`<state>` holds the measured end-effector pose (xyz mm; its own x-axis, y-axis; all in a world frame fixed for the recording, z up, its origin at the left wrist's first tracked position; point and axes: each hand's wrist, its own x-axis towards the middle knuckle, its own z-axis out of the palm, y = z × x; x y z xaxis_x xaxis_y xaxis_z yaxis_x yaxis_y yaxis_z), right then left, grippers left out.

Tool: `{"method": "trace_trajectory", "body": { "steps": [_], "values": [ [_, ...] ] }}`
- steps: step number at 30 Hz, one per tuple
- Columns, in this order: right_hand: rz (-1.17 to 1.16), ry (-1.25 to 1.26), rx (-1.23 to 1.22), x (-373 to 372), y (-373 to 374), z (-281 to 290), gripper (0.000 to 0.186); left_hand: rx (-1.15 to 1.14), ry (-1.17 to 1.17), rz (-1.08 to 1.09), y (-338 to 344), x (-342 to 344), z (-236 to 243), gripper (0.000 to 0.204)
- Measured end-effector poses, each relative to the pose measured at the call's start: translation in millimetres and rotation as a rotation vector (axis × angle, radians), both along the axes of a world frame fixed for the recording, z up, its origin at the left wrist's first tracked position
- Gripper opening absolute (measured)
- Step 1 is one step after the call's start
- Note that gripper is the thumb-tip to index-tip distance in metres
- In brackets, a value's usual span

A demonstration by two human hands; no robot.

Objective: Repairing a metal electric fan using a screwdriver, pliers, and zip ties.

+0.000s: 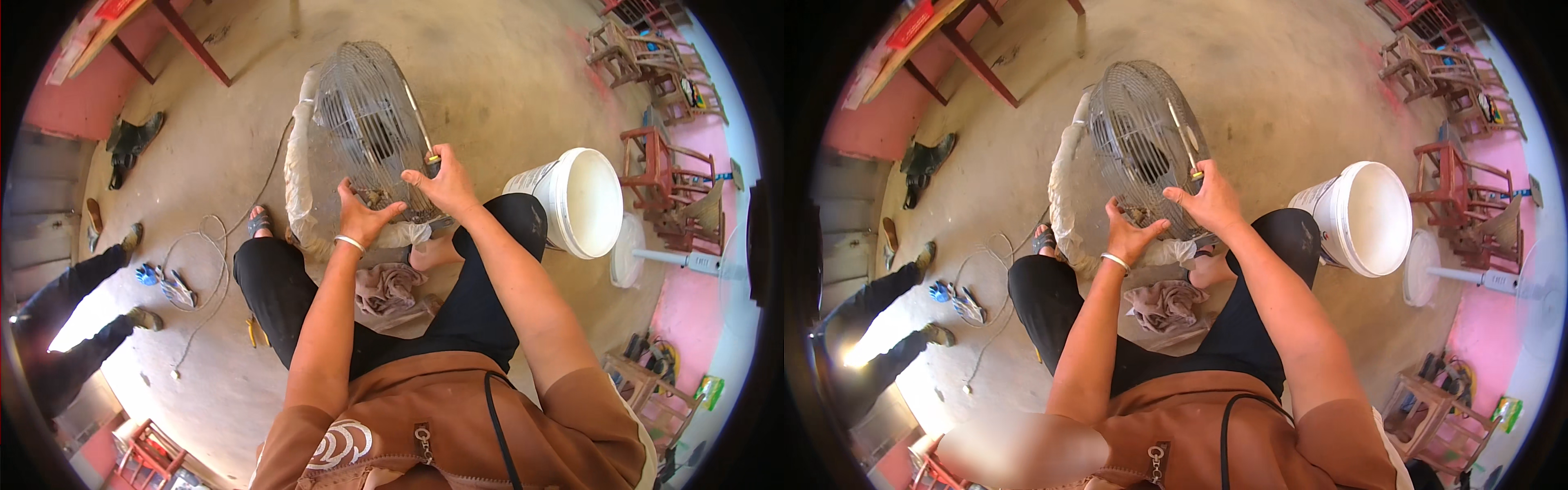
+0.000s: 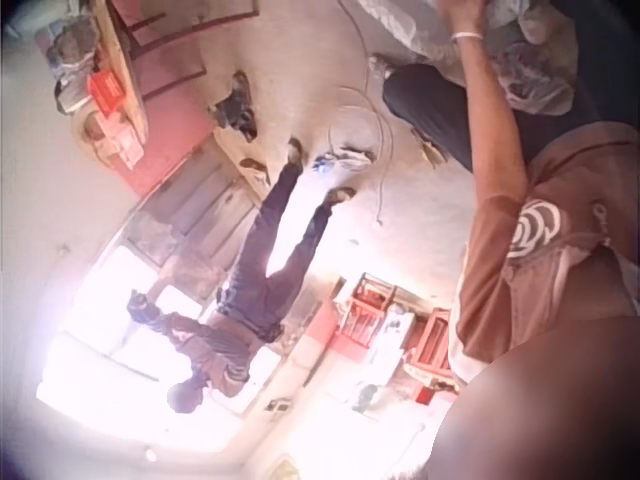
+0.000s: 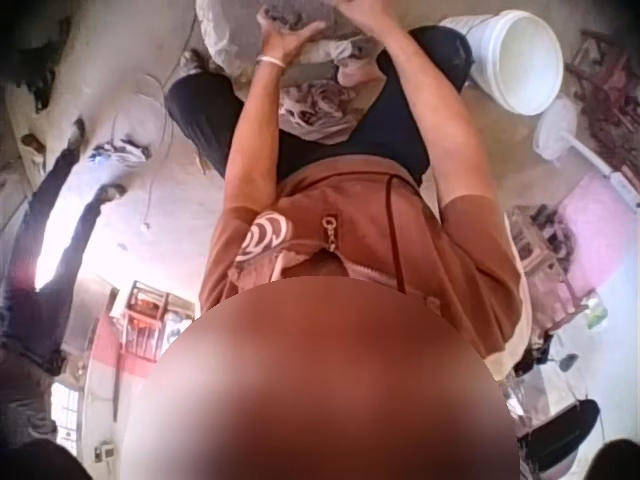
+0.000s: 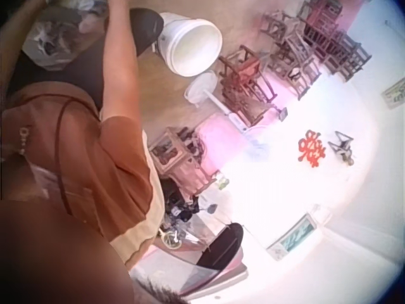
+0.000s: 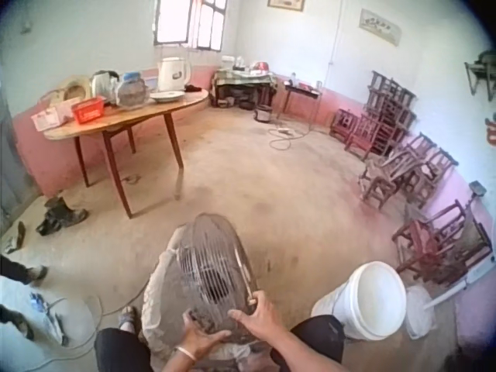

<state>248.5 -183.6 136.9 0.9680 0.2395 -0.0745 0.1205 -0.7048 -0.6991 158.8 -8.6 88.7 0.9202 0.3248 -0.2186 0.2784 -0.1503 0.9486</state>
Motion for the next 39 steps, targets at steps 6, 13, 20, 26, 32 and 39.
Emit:
{"method": "trace_trajectory", "body": {
  "steps": [6,13,20,26,32,39],
  "values": [
    [0.040,0.083,0.086,8,-2,7,0.084,-0.125,0.006,-0.047,4,5,9,0.104],
    [0.051,-0.066,0.219,37,2,26,0.081,0.089,0.073,-0.086,19,26,60,0.094],
    [0.079,0.147,0.306,42,12,59,0.088,0.106,0.435,-0.298,51,49,154,0.091],
    [0.020,0.045,0.355,51,28,45,0.085,0.041,0.551,-0.428,72,64,160,0.092],
    [-0.026,0.183,0.646,72,35,49,0.068,0.225,0.641,-0.498,112,118,133,0.097],
    [0.042,0.070,0.416,10,-22,22,0.069,0.333,0.600,-0.528,134,156,141,0.096]
  ]
}}
